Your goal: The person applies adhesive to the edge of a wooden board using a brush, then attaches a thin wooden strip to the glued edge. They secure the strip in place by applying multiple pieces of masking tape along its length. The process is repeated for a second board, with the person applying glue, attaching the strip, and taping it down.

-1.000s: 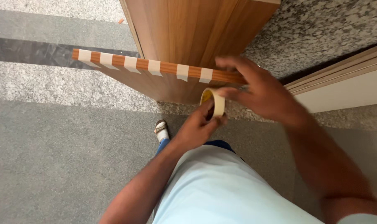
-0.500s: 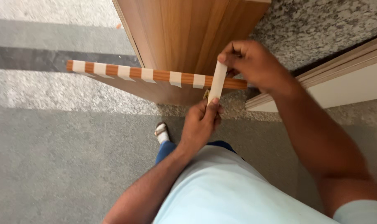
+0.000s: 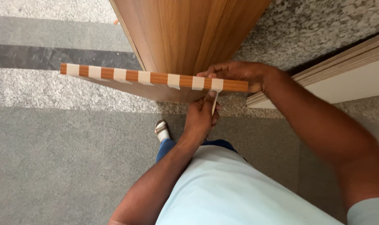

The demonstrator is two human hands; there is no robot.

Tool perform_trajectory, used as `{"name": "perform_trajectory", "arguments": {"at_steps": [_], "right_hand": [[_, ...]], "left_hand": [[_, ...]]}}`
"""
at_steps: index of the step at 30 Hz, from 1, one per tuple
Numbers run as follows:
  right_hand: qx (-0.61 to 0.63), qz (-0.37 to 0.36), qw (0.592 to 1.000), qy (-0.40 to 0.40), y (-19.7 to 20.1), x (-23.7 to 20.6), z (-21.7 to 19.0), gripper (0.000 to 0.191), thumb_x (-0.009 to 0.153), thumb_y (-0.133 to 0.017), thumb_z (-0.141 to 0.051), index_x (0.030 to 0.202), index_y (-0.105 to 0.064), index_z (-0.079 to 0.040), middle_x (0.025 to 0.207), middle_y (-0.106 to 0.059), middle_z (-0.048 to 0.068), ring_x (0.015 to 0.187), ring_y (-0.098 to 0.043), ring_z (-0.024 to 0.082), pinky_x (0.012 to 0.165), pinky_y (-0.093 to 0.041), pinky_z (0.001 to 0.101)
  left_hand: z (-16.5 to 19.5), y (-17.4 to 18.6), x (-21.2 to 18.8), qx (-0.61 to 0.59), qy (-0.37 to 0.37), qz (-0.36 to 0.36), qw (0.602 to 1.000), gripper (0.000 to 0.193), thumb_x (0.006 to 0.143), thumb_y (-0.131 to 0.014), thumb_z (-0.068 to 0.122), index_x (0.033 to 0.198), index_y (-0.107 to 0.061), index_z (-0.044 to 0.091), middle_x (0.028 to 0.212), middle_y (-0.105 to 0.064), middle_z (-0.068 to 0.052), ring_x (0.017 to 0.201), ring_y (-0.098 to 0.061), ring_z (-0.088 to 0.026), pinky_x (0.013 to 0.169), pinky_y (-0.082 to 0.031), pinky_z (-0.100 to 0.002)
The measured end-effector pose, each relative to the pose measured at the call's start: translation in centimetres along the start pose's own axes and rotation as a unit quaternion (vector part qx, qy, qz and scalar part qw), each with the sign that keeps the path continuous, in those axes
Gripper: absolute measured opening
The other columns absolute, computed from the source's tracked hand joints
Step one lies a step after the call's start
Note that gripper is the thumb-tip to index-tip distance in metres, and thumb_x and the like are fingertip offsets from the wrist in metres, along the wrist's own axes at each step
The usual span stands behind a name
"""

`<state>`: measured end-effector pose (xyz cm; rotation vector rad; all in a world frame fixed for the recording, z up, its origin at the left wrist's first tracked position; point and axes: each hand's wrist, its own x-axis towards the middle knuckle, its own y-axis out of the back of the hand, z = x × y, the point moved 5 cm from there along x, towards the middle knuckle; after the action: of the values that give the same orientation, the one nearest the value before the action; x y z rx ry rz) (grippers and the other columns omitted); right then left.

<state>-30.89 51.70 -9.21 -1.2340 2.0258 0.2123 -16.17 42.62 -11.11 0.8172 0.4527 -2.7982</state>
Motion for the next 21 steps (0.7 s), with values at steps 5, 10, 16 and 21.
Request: {"name": "perform_trajectory", "arguments": {"at_steps": [5,10,16,21], "right_hand": [[-0.088,0.025,0.996,-0.021,-0.1,-0.2,0.2,0.060,0.087,-0.072,-0.054,0.143,-0.055,-0.037,0.157,-0.051,0.006,0.146,-0.045,0.031,0.114,-0.042,0.0521],[-0.224,0.139,0.958,0.115,-1.4,-5.2,-3.8,0.061,0.096,-0.057,-0.058,0.129,-0.073,-0.010,0.122,-0.078,0.012,0.115,-0.074,0.027,0.101,-0.056,0.0426],[-0.583,0.284,0.747,0.150,-6.5,-8.4,-3.0,0.042,0.098,-0.067,-0.046,0.118,-0.069,-0.009,0.095,-0.075,0.009,0.076,-0.072,0.023,0.069,-0.058,0.0396],[-0.646,0.341,0.630,0.264,-7.8,-8.1,-3.1,0.043,0.092,-0.074,-0.044,0.107,-0.064,-0.005,0.090,-0.072,0.009,0.076,-0.071,0.023,0.070,-0.056,0.0444]], "left_hand": [[-0.1,0.1,0.0,-0.009,0.012,-0.016,1.000,0.060,0.098,-0.052,0.062,0.079,-0.059,0.005,0.054,-0.048,0.000,0.044,-0.044,-0.009,0.040,-0.035,-0.027],[-0.2,0.1,-0.5,-0.007,0.014,-0.019,1.000,0.060,0.098,-0.052,0.062,0.081,-0.061,0.005,0.055,-0.048,0.001,0.044,-0.044,-0.009,0.040,-0.037,-0.027],[-0.2,-0.3,-0.6,-0.030,0.010,-0.040,0.999,0.058,0.101,-0.051,0.060,0.085,-0.061,0.005,0.058,-0.050,0.001,0.048,-0.046,-0.009,0.042,-0.037,-0.027],[-1.1,0.1,-0.5,-0.069,0.012,-0.050,0.996,0.047,0.105,-0.047,0.047,0.088,-0.062,0.006,0.062,-0.053,0.000,0.051,-0.047,-0.009,0.044,-0.036,-0.027]]}}
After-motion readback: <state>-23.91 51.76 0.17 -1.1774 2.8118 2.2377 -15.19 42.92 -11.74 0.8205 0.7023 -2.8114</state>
